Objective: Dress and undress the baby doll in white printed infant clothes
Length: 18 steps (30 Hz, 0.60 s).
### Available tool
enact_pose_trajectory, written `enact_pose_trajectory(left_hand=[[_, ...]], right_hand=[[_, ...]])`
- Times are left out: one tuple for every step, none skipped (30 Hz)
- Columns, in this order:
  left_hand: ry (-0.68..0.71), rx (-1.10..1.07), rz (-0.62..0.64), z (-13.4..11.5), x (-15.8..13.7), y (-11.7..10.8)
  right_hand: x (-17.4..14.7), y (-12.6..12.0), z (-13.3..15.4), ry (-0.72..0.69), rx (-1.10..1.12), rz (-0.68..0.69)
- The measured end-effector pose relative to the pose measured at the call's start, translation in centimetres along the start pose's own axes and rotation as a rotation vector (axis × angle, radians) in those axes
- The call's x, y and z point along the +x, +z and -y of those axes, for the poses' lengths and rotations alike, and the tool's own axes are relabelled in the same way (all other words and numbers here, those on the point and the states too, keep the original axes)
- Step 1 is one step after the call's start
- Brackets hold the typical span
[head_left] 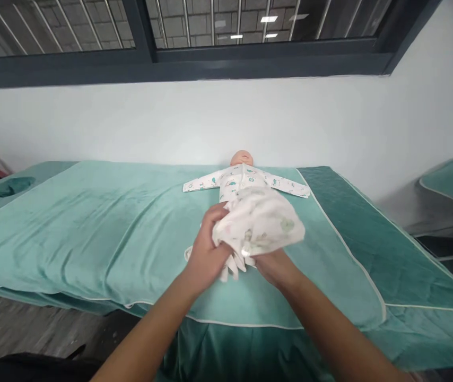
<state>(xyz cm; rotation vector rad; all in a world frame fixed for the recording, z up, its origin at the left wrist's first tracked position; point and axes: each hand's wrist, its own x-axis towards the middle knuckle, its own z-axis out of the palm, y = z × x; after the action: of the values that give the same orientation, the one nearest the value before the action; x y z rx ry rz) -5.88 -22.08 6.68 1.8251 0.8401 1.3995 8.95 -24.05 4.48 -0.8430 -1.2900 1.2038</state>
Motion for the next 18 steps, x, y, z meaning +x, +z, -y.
enact_pose_trajectory(left_hand=[[0.070,0.113,0.014,0.5,-0.1,0.6],[0.120,0.210,0.026,0.8,0.0,1.2],[0.151,0.286,0.046,1.0,0.1,1.7],[0.168,0.337,0.079,1.1,0.3,2.2],[0.178,0.366,0.123,1.1,0.4,2.5],[0.189,0.385,0.173,1.1,0.6,2.8],[0.203,0.397,0.223,1.1,0.8,2.8],[0.219,0.407,0.263,1.3,0.8,2.7],[0.231,0.416,0.283,1.5,0.8,2.5],[0.233,0.429,0.290,2.0,0.8,2.2],[0.225,0.445,0.288,2.5,0.6,1.7],[0.206,0.463,0.281,3.3,0.4,1.3],[0.179,0.480,0.271,4.1,0.2,0.8],[0.146,0.495,0.259,4.9,0.0,0.4],[0.113,0.506,0.244,5.8,-0.3,0.1],[0.080,0.513,0.228,6.7,-0.5,-0.2],[0.049,0.518,0.213,7.5,-0.7,-0.4],[0.018,0.519,0.201,8.2,-0.9,-0.6]], right_hand=[[0.0,0.2,0.1,0.025,0.110,-0.048],[0.1,0.3,0.4,0.045,0.194,-0.091],[0.4,0.4,0.7,0.059,0.259,-0.145],[0.8,0.3,1.0,0.063,0.300,-0.212],[1.2,0.0,1.5,0.046,0.300,-0.280],[1.7,-0.5,2.0,0.011,0.281,-0.349],[2.2,-1.3,2.6,-0.039,0.251,-0.416],[2.6,-2.4,3.3,-0.097,0.211,-0.482],[2.9,-3.6,4.2,-0.153,0.164,-0.541],[3.1,-5.1,5.2,-0.201,0.117,-0.608],[3.1,-6.7,6.2,-0.239,0.063,-0.682],[3.0,-8.3,7.3,-0.284,0.000,-0.755],[2.8,-10.0,8.2,-0.315,-0.056,-0.804],[2.5,-11.7,9.0,-0.341,-0.142,-0.818],[2.1,-13.3,9.5,-0.362,-0.253,-0.797],[1.7,-14.8,9.6,-0.372,-0.385,-0.777],[1.3,-16.2,9.2,-0.361,-0.511,-0.804],[0.9,-17.4,8.3,-0.299,-0.633,-0.829]])
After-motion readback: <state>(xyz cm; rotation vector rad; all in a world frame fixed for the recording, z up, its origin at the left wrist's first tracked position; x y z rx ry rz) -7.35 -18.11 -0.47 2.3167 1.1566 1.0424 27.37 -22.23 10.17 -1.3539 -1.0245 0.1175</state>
